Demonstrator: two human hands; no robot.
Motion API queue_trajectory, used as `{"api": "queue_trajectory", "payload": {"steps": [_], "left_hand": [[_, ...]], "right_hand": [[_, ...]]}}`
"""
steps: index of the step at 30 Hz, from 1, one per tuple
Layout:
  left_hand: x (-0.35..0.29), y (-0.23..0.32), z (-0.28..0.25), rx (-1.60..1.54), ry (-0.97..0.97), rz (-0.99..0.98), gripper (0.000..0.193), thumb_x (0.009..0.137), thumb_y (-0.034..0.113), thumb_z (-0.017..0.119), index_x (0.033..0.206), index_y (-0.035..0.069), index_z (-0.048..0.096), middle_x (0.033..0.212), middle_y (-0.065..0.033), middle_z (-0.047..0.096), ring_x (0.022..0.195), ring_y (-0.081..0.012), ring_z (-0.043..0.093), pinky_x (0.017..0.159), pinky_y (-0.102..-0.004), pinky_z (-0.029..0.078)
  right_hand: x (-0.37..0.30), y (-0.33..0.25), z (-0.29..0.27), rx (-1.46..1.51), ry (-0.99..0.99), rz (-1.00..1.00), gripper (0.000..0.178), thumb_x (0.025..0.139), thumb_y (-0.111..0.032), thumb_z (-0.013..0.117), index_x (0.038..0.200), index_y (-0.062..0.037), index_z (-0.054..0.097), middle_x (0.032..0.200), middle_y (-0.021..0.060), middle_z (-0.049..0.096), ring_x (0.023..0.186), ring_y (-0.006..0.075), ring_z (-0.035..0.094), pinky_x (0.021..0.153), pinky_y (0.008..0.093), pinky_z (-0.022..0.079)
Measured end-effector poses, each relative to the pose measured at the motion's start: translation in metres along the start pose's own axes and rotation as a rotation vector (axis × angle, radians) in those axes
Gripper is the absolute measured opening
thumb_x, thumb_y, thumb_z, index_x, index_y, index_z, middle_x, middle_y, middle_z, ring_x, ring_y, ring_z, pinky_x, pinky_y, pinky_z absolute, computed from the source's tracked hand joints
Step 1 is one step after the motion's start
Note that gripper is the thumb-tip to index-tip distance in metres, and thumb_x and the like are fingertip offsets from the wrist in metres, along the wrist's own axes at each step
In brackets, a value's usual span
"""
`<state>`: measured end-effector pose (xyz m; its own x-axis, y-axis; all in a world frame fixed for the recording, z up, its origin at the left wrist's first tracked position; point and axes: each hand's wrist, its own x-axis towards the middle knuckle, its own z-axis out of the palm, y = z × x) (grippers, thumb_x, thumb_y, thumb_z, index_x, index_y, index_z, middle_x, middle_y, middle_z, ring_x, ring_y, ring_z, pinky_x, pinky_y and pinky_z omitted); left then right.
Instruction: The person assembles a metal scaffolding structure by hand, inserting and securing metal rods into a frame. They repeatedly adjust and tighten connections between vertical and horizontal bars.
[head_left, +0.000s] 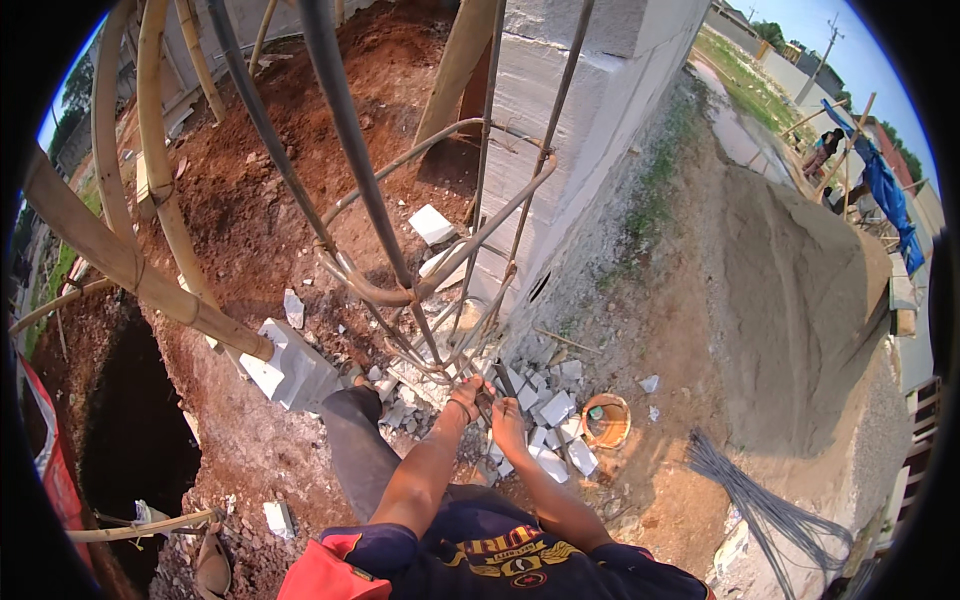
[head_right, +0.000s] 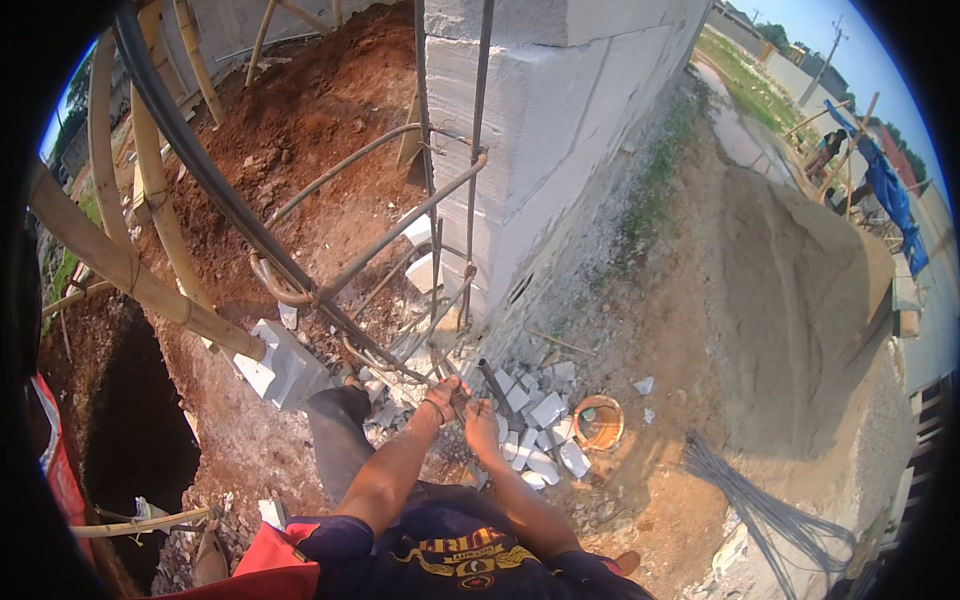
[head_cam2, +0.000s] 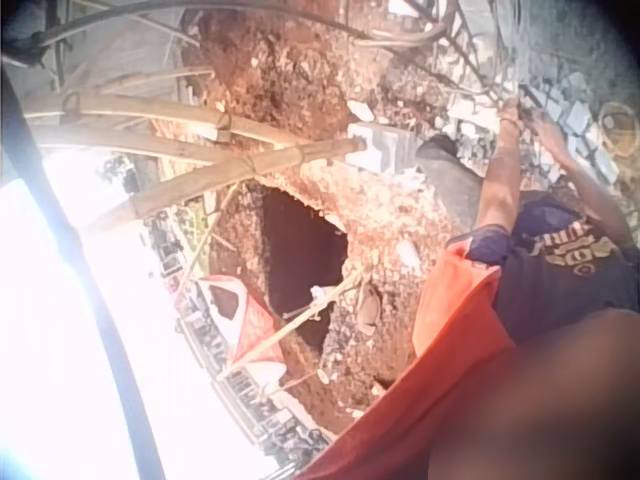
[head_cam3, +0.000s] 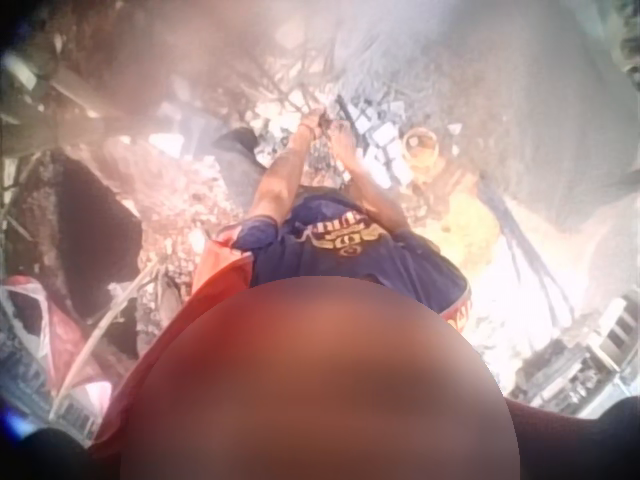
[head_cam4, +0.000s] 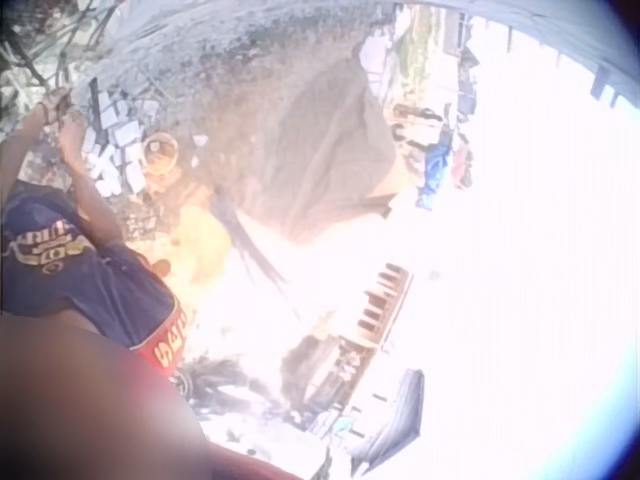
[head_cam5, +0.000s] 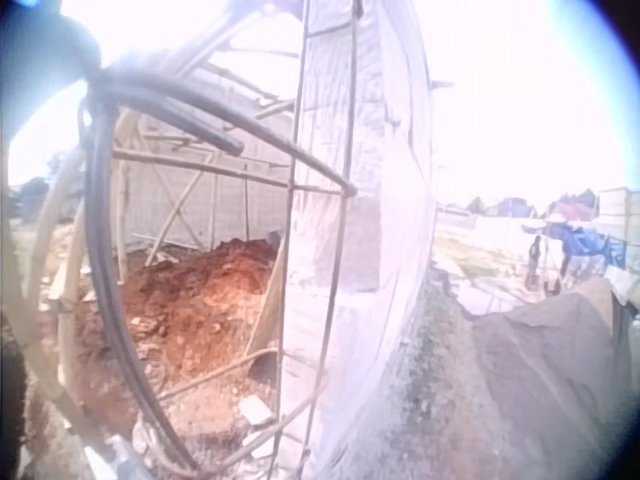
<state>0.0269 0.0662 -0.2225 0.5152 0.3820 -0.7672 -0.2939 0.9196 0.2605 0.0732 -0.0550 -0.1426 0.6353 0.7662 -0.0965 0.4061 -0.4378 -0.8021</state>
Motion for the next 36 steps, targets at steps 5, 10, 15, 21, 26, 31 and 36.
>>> {"api": "queue_trajectory", "payload": {"steps": [5, 10, 15, 21, 26, 31, 36], "left_hand": [[0.001, 0.003, -0.001, -0.106, -0.154, -0.037, 0.019, 0.090, 0.024, 0.058, 0.088, 0.008, 0.048, 0.081, -0.0119, 0.057, 0.075, -0.0293, 0.058, 0.072, -0.0456, 0.051], [-0.005, 0.008, -0.007, -0.050, -0.099, -0.034, 0.034, 0.084, 0.038, 0.065, 0.094, 0.008, 0.051, 0.093, -0.0121, 0.059, 0.089, -0.0296, 0.060, 0.081, -0.0492, 0.048], [-0.004, 0.008, 0.008, -0.074, -0.203, 0.035, 0.021, 0.093, 0.027, 0.051, 0.085, 0.008, 0.048, 0.084, -0.0097, 0.057, 0.078, -0.0269, 0.057, 0.078, -0.0480, 0.049], [-0.006, 0.008, 0.019, -0.144, -0.133, 0.009, 0.028, 0.093, 0.031, 0.053, 0.078, 0.008, 0.047, 0.069, -0.0070, 0.049, 0.065, -0.0234, 0.051, 0.076, -0.0465, 0.048], [-0.018, 0.007, 0.012, 0.058, -0.118, 0.092, 0.035, 0.080, 0.042, 0.069, 0.074, 0.012, 0.052, 0.074, -0.0072, 0.056, 0.069, -0.0248, 0.055, 0.073, -0.0434, 0.049], [-0.021, 0.003, 0.002, 0.005, -0.226, 0.087, 0.028, 0.080, 0.034, 0.070, 0.081, 0.011, 0.053, 0.074, -0.0058, 0.056, 0.070, -0.0242, 0.056, 0.072, -0.0427, 0.049], [0.000, 0.002, 0.003, -0.160, -0.169, -0.025, 0.022, 0.087, 0.027, 0.062, 0.082, 0.009, 0.052, 0.069, -0.0061, 0.052, 0.063, -0.0238, 0.051, 0.073, -0.0451, 0.050]], "right_hand": [[-0.004, -0.012, 0.006, -0.334, 0.034, -0.099, 0.041, 0.090, -0.025, 0.047, 0.118, 0.0043, 0.045, 0.092, 0.0252, 0.056, 0.090, 0.0420, 0.056, 0.082, 0.0488, 0.044], [0.017, 0.015, -0.002, 0.816, -0.441, 0.635, 0.034, 0.094, -0.033, 0.040, 0.106, -0.0022, 0.047, 0.076, 0.0171, 0.057, 0.059, 0.0266, 0.054, 0.049, 0.0362, 0.039], [0.024, 0.015, -0.009, 1.106, -0.471, 0.925, 0.038, 0.097, -0.040, 0.036, 0.097, -0.0043, 0.049, 0.067, 0.0113, 0.055, 0.044, 0.0146, 0.046, 0.033, 0.0243, 0.030], [0.008, -0.004, 0.001, -0.501, 0.233, -0.396, 0.029, 0.091, -0.027, 0.048, 0.097, 0.0009, 0.057, 0.083, 0.0176, 0.059, 0.060, 0.0307, 0.058, 0.055, 0.0402, 0.048], [0.015, 0.015, 0.005, -0.369, 0.097, -0.370, 0.030, 0.093, -0.028, 0.046, 0.094, -0.0002, 0.057, 0.072, 0.0171, 0.057, 0.050, 0.0277, 0.051, 0.046, 0.0369, 0.044], [0.019, 0.025, 0.001, 1.055, -0.309, 0.913, 0.041, 0.097, -0.041, 0.036, 0.092, -0.0046, 0.052, 0.065, 0.0121, 0.054, 0.046, 0.0182, 0.048, 0.035, 0.0280, 0.035], [0.001, 0.001, 0.006, 0.360, -0.099, 0.455, 0.035, 0.094, -0.034, 0.039, 0.099, -0.0018, 0.052, 0.079, 0.0193, 0.058, 0.070, 0.0296, 0.056, 0.058, 0.0372, 0.042]]}}
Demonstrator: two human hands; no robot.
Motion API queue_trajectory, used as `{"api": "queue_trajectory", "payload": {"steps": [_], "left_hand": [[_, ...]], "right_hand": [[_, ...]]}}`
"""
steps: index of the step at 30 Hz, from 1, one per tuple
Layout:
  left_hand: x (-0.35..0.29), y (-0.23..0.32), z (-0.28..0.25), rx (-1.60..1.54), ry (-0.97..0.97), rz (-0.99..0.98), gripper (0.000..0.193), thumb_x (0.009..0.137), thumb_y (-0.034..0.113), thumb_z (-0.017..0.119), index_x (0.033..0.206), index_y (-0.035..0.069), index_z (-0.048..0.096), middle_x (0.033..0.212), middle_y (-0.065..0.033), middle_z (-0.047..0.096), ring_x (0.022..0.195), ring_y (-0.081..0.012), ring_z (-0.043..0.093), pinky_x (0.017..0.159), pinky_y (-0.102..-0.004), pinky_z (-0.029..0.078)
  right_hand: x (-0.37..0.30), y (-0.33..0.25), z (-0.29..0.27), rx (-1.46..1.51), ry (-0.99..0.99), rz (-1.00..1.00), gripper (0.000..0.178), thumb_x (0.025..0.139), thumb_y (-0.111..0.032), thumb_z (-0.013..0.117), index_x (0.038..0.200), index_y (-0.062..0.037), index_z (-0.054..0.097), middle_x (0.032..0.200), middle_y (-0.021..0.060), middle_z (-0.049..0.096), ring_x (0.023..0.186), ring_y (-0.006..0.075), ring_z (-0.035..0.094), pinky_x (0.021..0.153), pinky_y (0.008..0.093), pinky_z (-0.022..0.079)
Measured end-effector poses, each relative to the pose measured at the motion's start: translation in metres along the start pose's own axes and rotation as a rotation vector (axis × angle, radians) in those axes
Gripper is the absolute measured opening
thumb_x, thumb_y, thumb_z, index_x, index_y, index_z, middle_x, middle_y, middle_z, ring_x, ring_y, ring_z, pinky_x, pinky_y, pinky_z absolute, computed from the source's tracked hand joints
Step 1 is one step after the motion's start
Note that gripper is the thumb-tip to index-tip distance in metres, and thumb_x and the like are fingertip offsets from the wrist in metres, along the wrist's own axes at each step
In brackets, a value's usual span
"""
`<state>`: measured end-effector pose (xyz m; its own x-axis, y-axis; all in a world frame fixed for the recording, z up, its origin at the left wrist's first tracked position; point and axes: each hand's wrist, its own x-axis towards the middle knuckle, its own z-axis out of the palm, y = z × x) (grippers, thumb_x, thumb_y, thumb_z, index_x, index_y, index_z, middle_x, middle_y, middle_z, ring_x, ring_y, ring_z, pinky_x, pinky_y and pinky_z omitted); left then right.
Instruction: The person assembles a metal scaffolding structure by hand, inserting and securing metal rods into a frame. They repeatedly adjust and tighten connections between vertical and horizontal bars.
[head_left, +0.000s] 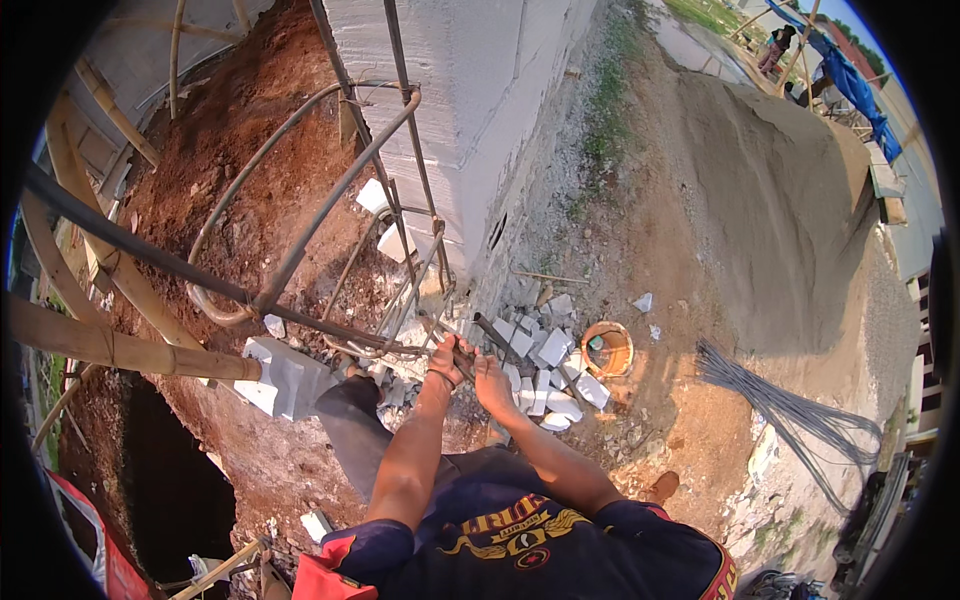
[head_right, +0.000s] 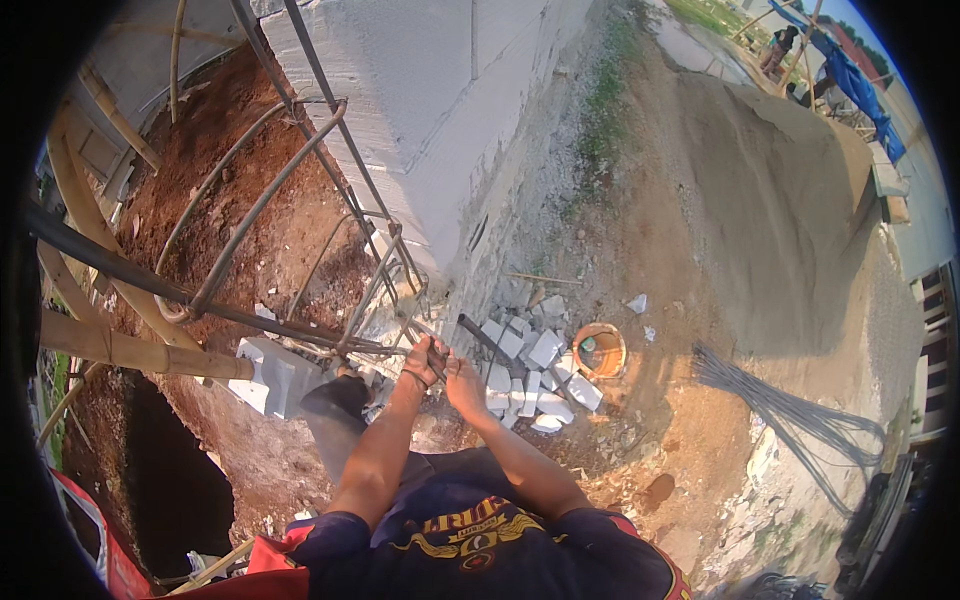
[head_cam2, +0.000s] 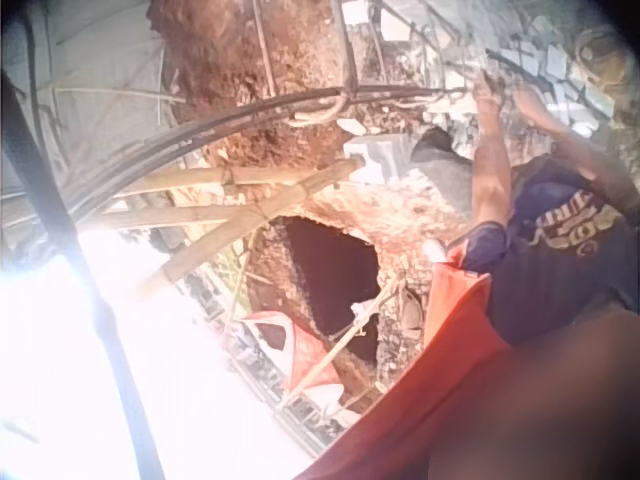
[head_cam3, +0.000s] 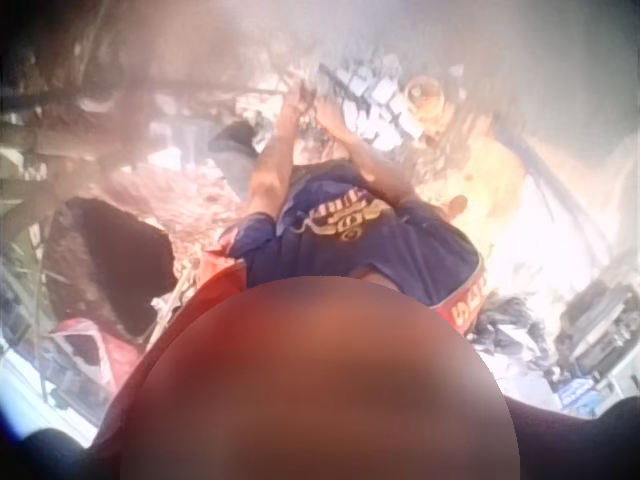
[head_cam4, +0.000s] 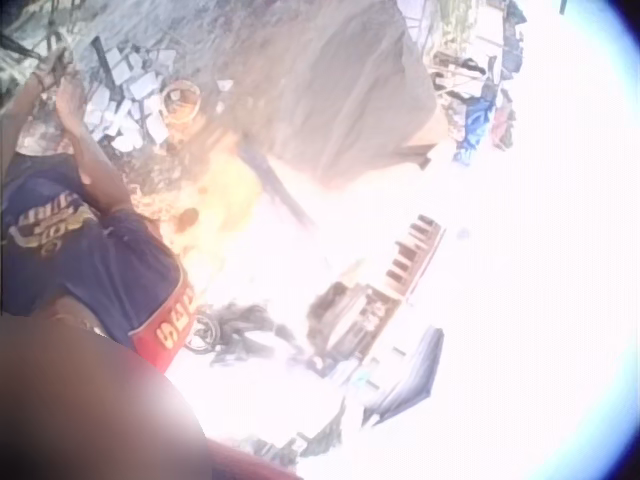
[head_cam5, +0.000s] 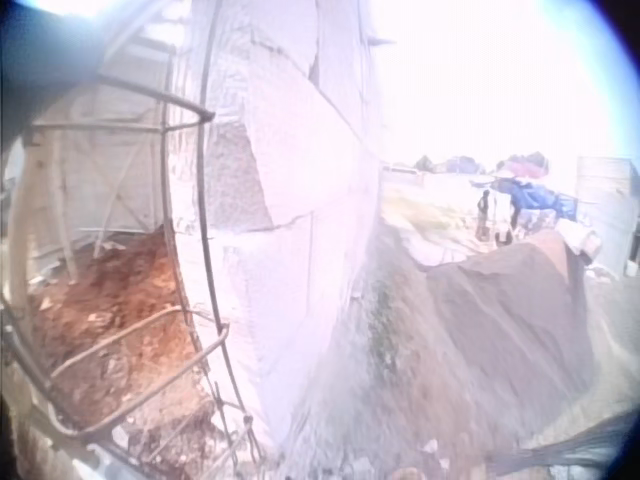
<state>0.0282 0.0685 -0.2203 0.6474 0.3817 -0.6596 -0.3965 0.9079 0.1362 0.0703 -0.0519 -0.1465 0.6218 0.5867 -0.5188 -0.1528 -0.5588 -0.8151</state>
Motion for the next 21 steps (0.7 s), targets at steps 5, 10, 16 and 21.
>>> {"api": "queue_trajectory", "payload": {"steps": [5, 10, 16, 21], "left_hand": [[0.003, 0.001, -0.005, 0.077, -0.013, 0.023, 0.024, 0.088, 0.028, 0.062, 0.082, 0.008, 0.050, 0.072, -0.0071, 0.051, 0.062, -0.0223, 0.049, 0.074, -0.0460, 0.050], [-0.011, 0.006, -0.011, 0.181, 0.028, 0.047, 0.033, 0.084, 0.035, 0.066, 0.097, 0.007, 0.053, 0.099, -0.0111, 0.062, 0.102, -0.0295, 0.058, 0.083, -0.0456, 0.047], [-0.001, 0.003, -0.001, 0.084, -0.140, 0.014, 0.022, 0.087, 0.028, 0.062, 0.082, 0.010, 0.050, 0.069, -0.0061, 0.052, 0.065, -0.0245, 0.050, 0.072, -0.0439, 0.047], [0.006, 0.000, -0.001, 0.062, -0.042, -0.004, 0.037, 0.084, 0.044, 0.061, 0.078, 0.010, 0.047, 0.069, -0.0085, 0.054, 0.065, -0.0248, 0.052, 0.073, -0.0446, 0.048]], "right_hand": [[0.001, 0.008, 0.010, -0.695, 0.332, -0.543, 0.035, 0.091, -0.028, 0.045, 0.103, 0.0025, 0.054, 0.084, 0.0227, 0.061, 0.079, 0.0392, 0.061, 0.069, 0.0461, 0.049], [0.018, 0.019, -0.002, -0.416, -0.084, -0.350, 0.044, 0.094, -0.039, 0.039, 0.092, 0.0023, 0.053, 0.073, 0.0152, 0.058, 0.051, 0.0239, 0.052, 0.044, 0.0344, 0.039], [0.007, -0.005, -0.012, 0.220, -0.168, 0.279, 0.053, 0.096, -0.047, 0.034, 0.089, 0.0016, 0.054, 0.065, 0.0122, 0.058, 0.046, 0.0194, 0.051, 0.040, 0.0314, 0.040], [0.003, 0.003, 0.006, -0.605, 0.342, -0.610, 0.036, 0.093, -0.029, 0.041, 0.100, 0.0043, 0.053, 0.089, 0.0253, 0.059, 0.075, 0.0393, 0.059, 0.065, 0.0494, 0.048]]}}
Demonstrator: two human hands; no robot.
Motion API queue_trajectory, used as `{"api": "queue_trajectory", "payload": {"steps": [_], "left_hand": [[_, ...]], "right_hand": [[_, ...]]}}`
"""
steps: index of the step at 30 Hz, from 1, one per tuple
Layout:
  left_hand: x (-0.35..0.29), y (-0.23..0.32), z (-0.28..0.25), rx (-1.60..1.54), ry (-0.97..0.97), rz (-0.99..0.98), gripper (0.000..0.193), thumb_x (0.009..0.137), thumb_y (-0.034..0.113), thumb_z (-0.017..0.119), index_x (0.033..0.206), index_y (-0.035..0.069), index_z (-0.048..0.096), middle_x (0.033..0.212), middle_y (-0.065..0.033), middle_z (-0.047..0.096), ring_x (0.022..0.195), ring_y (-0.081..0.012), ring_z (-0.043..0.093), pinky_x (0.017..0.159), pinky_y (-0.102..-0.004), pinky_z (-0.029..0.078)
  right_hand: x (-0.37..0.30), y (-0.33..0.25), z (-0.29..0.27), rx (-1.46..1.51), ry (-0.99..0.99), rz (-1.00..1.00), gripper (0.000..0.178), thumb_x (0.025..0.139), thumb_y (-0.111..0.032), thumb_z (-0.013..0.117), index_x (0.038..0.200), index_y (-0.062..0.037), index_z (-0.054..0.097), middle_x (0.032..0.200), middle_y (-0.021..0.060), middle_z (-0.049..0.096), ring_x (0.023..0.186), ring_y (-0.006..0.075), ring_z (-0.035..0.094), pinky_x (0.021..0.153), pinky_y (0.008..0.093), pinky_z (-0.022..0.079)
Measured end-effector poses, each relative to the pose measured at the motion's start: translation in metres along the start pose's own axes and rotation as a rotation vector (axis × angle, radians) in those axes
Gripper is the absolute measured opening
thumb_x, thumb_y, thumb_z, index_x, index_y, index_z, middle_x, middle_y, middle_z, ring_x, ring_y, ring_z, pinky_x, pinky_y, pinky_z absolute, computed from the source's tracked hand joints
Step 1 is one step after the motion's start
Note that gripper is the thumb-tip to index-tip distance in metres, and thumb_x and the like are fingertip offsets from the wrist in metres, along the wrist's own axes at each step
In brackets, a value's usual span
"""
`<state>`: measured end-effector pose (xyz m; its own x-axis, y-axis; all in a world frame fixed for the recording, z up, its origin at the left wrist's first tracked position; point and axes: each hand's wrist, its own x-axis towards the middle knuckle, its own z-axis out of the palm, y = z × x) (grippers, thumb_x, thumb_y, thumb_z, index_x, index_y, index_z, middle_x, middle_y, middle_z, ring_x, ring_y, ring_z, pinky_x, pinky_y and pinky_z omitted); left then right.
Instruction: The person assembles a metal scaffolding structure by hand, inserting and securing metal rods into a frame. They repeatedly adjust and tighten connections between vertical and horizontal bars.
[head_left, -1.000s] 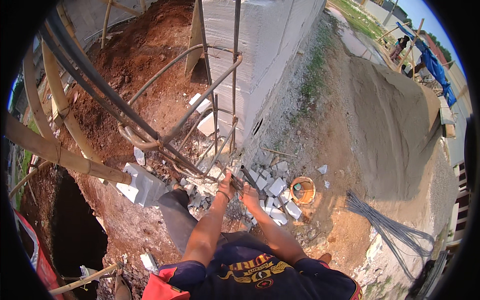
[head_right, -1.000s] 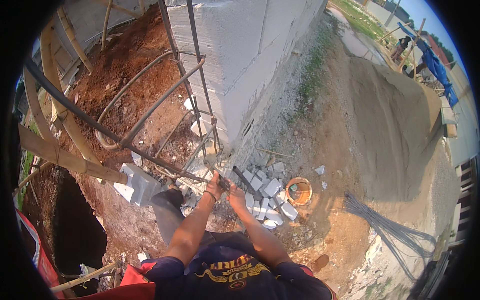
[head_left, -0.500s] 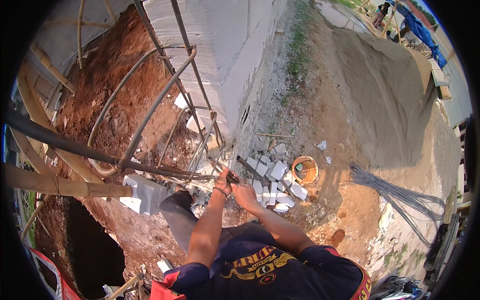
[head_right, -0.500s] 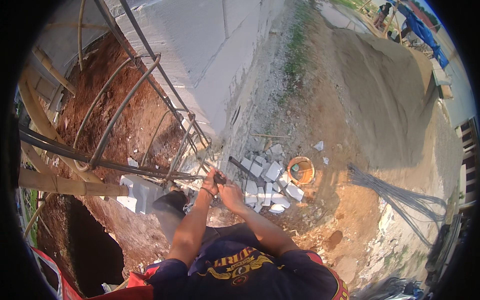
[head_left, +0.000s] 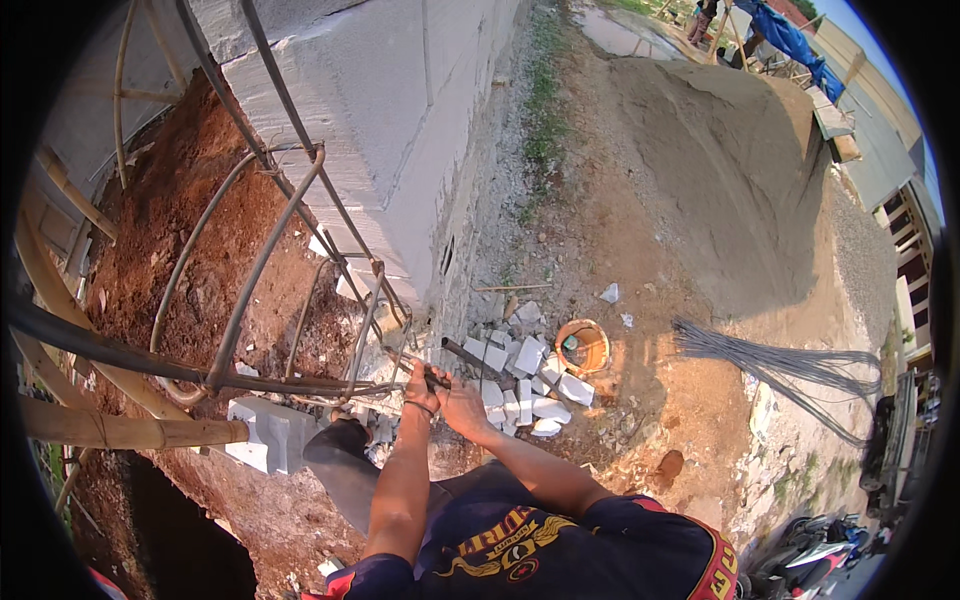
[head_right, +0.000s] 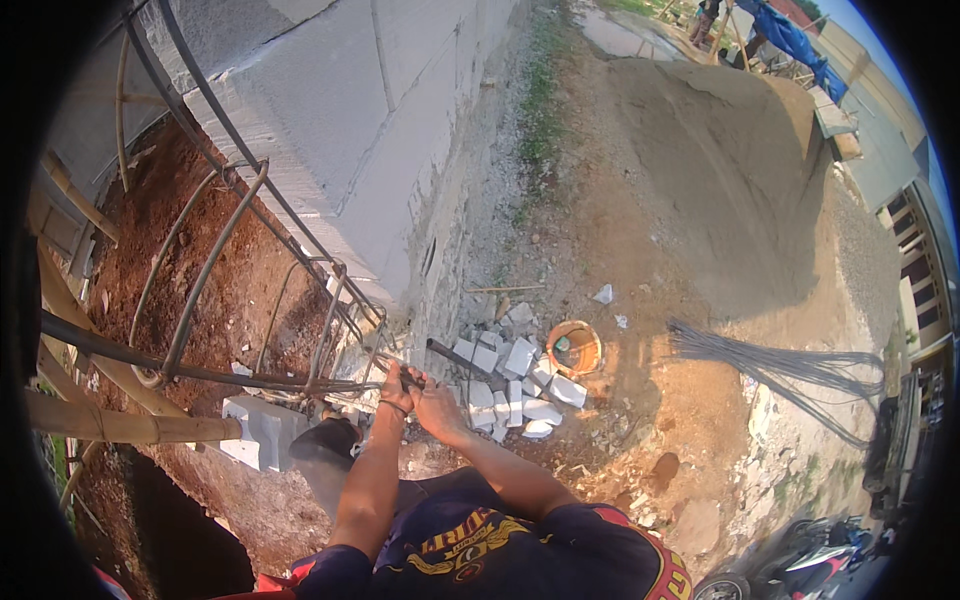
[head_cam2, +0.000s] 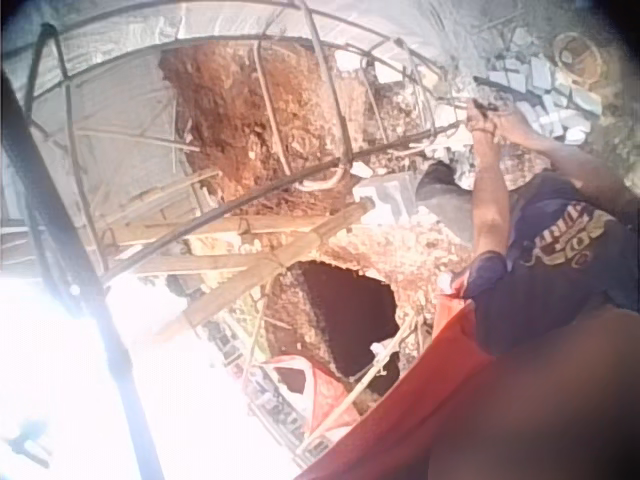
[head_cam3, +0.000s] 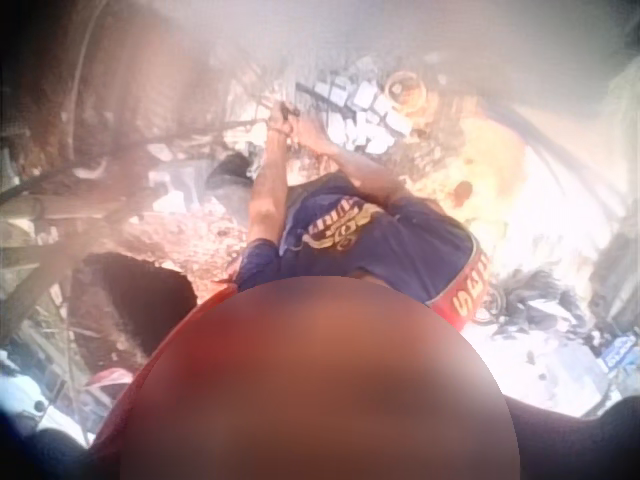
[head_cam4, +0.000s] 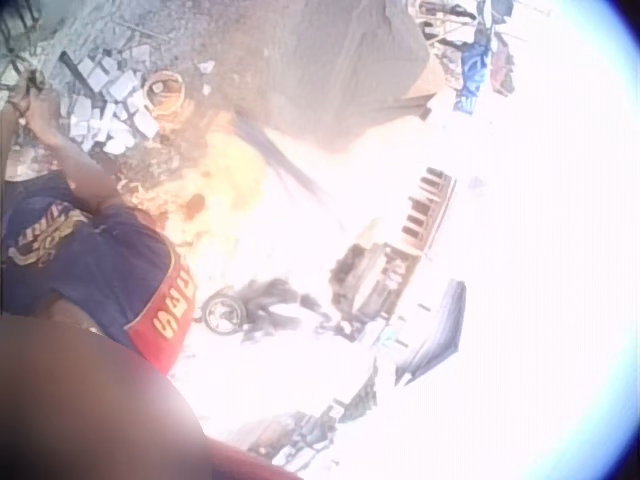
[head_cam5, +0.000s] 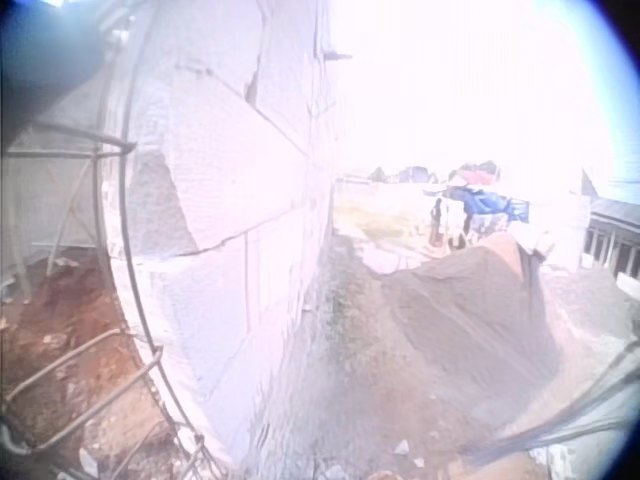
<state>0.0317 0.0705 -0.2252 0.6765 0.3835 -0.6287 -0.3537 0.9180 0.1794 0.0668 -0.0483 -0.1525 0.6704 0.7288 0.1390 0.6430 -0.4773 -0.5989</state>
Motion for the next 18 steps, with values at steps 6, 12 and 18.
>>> {"api": "queue_trajectory", "payload": {"steps": [6, 12, 18], "left_hand": [[-0.002, 0.002, -0.025, 0.213, 0.009, -0.003, 0.039, 0.083, 0.045, 0.063, 0.085, 0.008, 0.050, 0.093, -0.0123, 0.061, 0.088, -0.0288, 0.059, 0.081, -0.0447, 0.049], [0.018, 0.001, -0.031, 0.047, -0.154, -0.023, 0.029, 0.094, 0.031, 0.049, 0.078, 0.007, 0.052, 0.071, -0.0077, 0.054, 0.069, -0.0243, 0.052, 0.076, -0.0418, 0.046], [-0.002, 0.000, -0.018, 0.179, -0.235, 0.067, 0.026, 0.090, 0.033, 0.057, 0.083, 0.009, 0.054, 0.080, -0.0068, 0.056, 0.078, -0.0246, 0.054, 0.080, -0.0414, 0.046]], "right_hand": [[0.008, 0.046, 0.017, 0.776, -0.559, 0.425, 0.041, 0.091, -0.036, 0.045, 0.105, 0.0021, 0.052, 0.080, 0.0212, 0.059, 0.061, 0.0327, 0.060, 0.052, 0.0427, 0.048], [0.003, 0.022, 0.003, 0.252, -0.376, 0.192, 0.044, 0.089, -0.037, 0.049, 0.113, 0.0001, 0.051, 0.089, 0.0207, 0.059, 0.062, 0.0300, 0.060, 0.052, 0.0400, 0.048], [-0.005, 0.005, 0.013, -0.017, -0.145, 0.126, 0.050, 0.086, -0.032, 0.053, 0.117, 0.0072, 0.047, 0.095, 0.0232, 0.060, 0.083, 0.0378, 0.062, 0.071, 0.0486, 0.048]]}}
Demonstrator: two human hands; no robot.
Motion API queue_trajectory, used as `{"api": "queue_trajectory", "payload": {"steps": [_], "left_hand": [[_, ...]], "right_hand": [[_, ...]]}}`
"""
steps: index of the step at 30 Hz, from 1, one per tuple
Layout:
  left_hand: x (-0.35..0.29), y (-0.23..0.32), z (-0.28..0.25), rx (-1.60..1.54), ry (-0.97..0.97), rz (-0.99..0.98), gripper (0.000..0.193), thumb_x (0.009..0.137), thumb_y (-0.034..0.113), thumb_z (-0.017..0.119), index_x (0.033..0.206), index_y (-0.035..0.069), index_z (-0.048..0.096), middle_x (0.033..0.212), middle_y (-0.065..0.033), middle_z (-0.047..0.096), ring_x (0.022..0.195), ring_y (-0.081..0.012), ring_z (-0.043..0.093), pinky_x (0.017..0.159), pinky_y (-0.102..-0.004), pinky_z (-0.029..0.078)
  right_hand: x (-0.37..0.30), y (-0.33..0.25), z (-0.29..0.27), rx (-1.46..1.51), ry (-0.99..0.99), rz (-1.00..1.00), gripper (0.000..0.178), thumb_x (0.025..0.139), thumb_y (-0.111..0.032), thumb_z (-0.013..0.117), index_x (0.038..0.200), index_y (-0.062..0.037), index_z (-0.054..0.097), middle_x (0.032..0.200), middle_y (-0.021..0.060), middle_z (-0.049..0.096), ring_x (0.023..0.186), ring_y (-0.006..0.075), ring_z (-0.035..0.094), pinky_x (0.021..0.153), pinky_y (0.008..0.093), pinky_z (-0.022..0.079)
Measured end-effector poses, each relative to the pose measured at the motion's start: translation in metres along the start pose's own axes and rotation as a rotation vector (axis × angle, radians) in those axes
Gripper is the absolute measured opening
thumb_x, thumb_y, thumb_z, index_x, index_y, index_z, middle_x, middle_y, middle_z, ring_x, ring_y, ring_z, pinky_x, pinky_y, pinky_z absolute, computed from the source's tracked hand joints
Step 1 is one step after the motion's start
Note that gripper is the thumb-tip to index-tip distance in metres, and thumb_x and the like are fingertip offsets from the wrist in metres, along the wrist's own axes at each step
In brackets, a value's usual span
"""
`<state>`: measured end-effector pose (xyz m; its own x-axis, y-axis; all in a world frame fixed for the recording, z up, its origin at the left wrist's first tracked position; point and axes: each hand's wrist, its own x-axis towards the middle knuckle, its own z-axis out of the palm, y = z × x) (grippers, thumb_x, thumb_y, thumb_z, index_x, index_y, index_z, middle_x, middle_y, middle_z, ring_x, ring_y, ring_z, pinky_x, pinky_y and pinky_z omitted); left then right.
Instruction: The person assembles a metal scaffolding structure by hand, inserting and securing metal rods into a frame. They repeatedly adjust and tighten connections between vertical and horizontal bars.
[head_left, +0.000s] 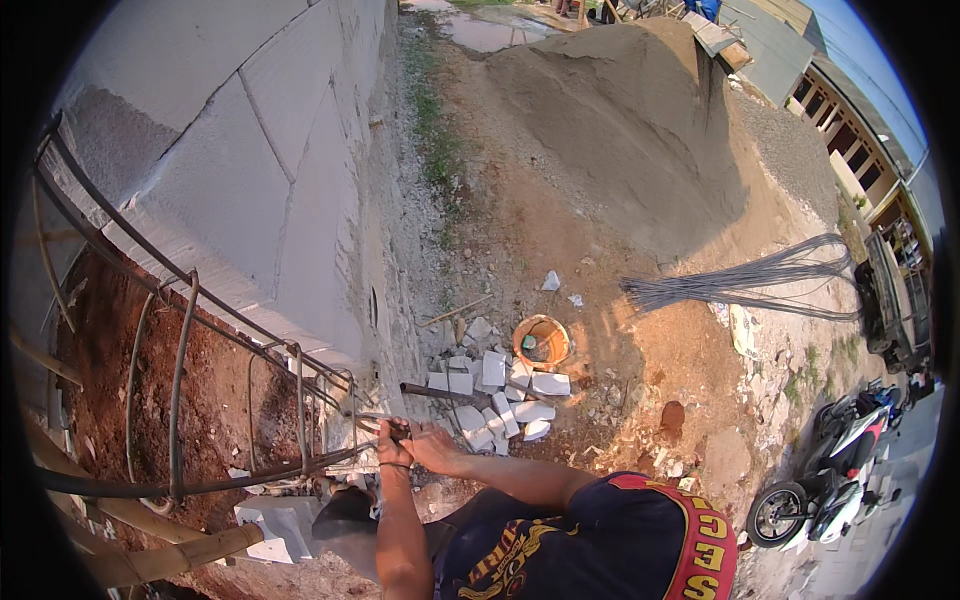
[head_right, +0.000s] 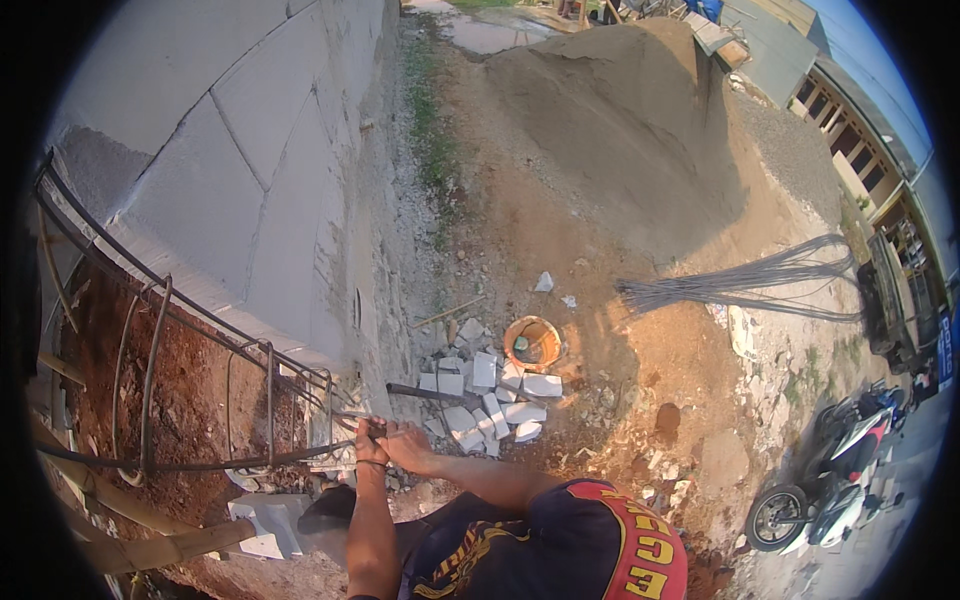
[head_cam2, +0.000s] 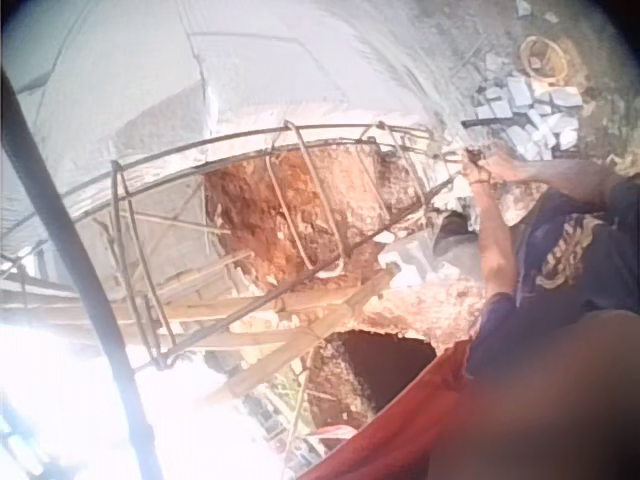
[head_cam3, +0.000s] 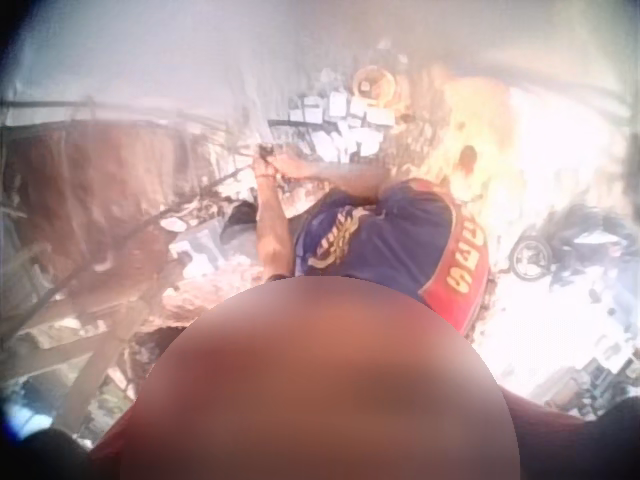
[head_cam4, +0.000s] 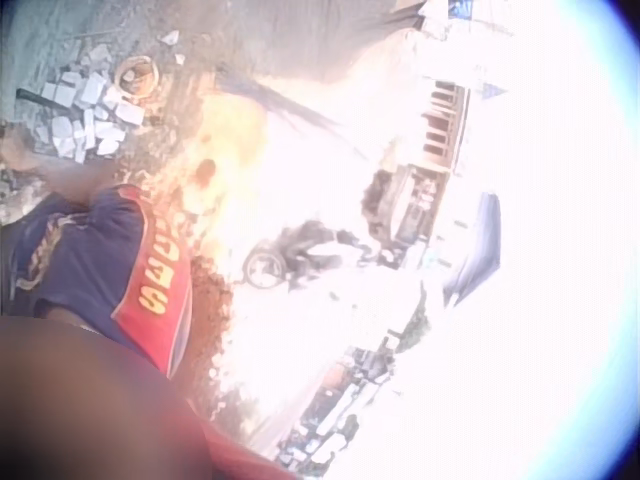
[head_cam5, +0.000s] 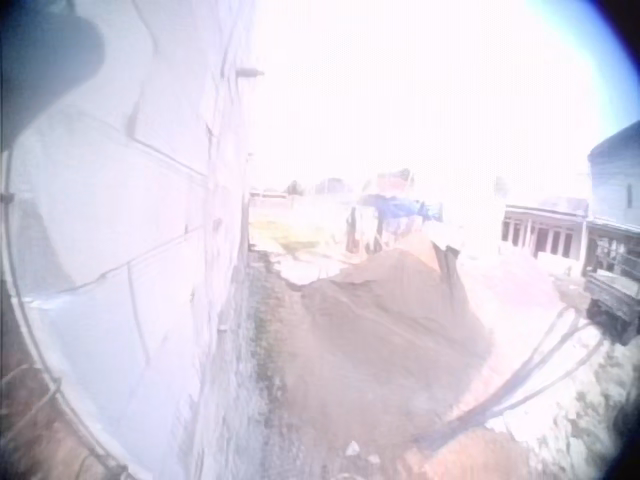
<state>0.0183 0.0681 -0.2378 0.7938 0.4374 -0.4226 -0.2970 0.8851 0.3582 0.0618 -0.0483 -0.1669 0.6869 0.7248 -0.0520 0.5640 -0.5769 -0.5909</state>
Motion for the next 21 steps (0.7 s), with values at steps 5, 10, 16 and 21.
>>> {"api": "queue_trajectory", "payload": {"steps": [5, 10, 16, 21], "left_hand": [[-0.029, 0.000, 0.016, 0.074, 0.088, 0.023, 0.031, 0.085, 0.035, 0.063, 0.098, 0.008, 0.056, 0.097, -0.0053, 0.059, 0.088, -0.0227, 0.055, 0.081, -0.0403, 0.047], [-0.009, 0.009, 0.009, 0.008, -0.073, -0.038, 0.019, 0.090, 0.028, 0.055, 0.095, 0.009, 0.056, 0.083, -0.0037, 0.056, 0.076, -0.0213, 0.054, 0.078, -0.0405, 0.047], [0.003, 0.014, 0.001, -0.084, 0.056, -0.093, 0.020, 0.092, 0.028, 0.053, 0.086, 0.009, 0.054, 0.076, -0.0054, 0.055, 0.072, -0.0216, 0.053, 0.081, -0.0402, 0.046], [-0.025, 0.009, 0.021, 0.110, 0.122, -0.024, 0.033, 0.085, 0.040, 0.062, 0.093, 0.008, 0.056, 0.094, -0.0066, 0.061, 0.086, -0.0241, 0.057, 0.079, -0.0373, 0.047]], "right_hand": [[0.017, 0.034, 0.028, 0.163, -0.189, -0.165, 0.040, 0.091, -0.035, 0.045, 0.109, -0.0010, 0.054, 0.073, 0.0205, 0.061, 0.060, 0.0325, 0.062, 0.046, 0.0407, 0.047], [0.008, 0.031, 0.012, 0.497, -0.344, 0.188, 0.038, 0.092, -0.036, 0.044, 0.111, -0.0041, 0.054, 0.080, 0.0201, 0.059, 0.060, 0.0317, 0.060, 0.049, 0.0399, 0.048], [-0.011, -0.019, -0.012, 0.023, 0.092, 0.070, 0.041, 0.083, -0.030, 0.057, 0.108, 0.0029, 0.054, 0.108, 0.0237, 0.054, 0.094, 0.0369, 0.057, 0.081, 0.0470, 0.046], [0.001, 0.002, -0.011, 0.521, -0.159, 0.237, 0.042, 0.090, -0.040, 0.048, 0.099, 0.0011, 0.052, 0.082, 0.0161, 0.058, 0.056, 0.0236, 0.052, 0.048, 0.0345, 0.043]]}}
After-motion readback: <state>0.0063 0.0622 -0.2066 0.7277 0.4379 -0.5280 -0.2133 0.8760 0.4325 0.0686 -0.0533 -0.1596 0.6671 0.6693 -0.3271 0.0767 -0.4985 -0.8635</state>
